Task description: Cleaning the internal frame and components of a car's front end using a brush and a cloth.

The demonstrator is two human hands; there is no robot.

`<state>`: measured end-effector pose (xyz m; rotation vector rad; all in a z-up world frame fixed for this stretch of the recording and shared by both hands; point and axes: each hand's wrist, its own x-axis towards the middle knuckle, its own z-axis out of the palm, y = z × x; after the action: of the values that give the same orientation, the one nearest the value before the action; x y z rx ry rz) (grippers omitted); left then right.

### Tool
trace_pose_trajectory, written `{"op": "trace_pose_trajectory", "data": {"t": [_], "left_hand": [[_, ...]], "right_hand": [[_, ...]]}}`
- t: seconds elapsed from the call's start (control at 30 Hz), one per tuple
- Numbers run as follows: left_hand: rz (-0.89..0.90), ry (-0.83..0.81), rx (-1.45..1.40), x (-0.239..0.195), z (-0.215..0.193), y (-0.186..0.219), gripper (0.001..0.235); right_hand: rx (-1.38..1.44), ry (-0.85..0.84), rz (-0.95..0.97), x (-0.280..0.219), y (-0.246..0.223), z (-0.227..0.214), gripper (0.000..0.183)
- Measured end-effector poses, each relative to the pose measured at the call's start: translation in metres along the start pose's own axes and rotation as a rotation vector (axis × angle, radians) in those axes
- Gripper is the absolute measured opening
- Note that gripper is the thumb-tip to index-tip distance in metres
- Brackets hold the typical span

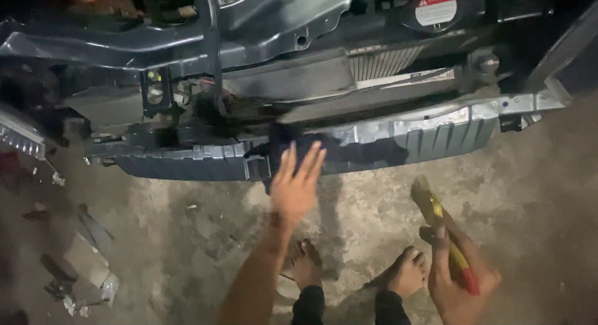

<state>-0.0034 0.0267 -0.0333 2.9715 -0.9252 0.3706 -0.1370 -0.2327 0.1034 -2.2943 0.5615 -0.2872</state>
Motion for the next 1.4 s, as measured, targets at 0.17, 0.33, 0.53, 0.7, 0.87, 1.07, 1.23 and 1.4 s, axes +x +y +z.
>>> {"op": "trace_pose_trajectory", "data": {"t": [0.17,0.33,0.53,0.7,0.87,1.07,1.23,1.4], "left_hand": [[0.219,-0.127,0.01,0.082,-0.037,0.057,0.06],[0.047,-0.206,0.021,0.035,-0.052,0.008,0.068],[-0.082,-0.229,0.029,-0.014,-0.059,-0.021,0.083],[-0.106,-0.218,-0.008,-0.019,-0.042,-0.008,0.095],[-0.131,-0.172,-0.083,-0.009,-0.057,-0.004,0.09],[-0.138,-0.114,-0.105,-0.01,-0.054,-0.001,0.097],[-0.126,-0.088,-0.182,-0.01,-0.067,0.0,0.093],[-0.11,-0.076,-0.186,-0.006,-0.063,-0.005,0.081]], "right_hand": [[0.138,0.012,0.066,0.006,-0.02,0.01,0.027],[0.162,-0.01,0.017,0.017,-0.026,0.007,0.025],[0.237,-0.091,-0.184,0.044,-0.047,0.024,0.024],[0.432,-0.165,-0.134,0.088,-0.053,0.05,0.013],[-0.223,0.425,-0.016,0.144,0.16,0.035,0.031],[-0.383,-0.322,-0.15,0.123,0.011,0.023,0.009],[-0.209,-0.209,-0.546,0.122,0.202,0.043,0.011],[0.123,0.081,-0.271,0.146,0.07,-0.014,0.032]]}}
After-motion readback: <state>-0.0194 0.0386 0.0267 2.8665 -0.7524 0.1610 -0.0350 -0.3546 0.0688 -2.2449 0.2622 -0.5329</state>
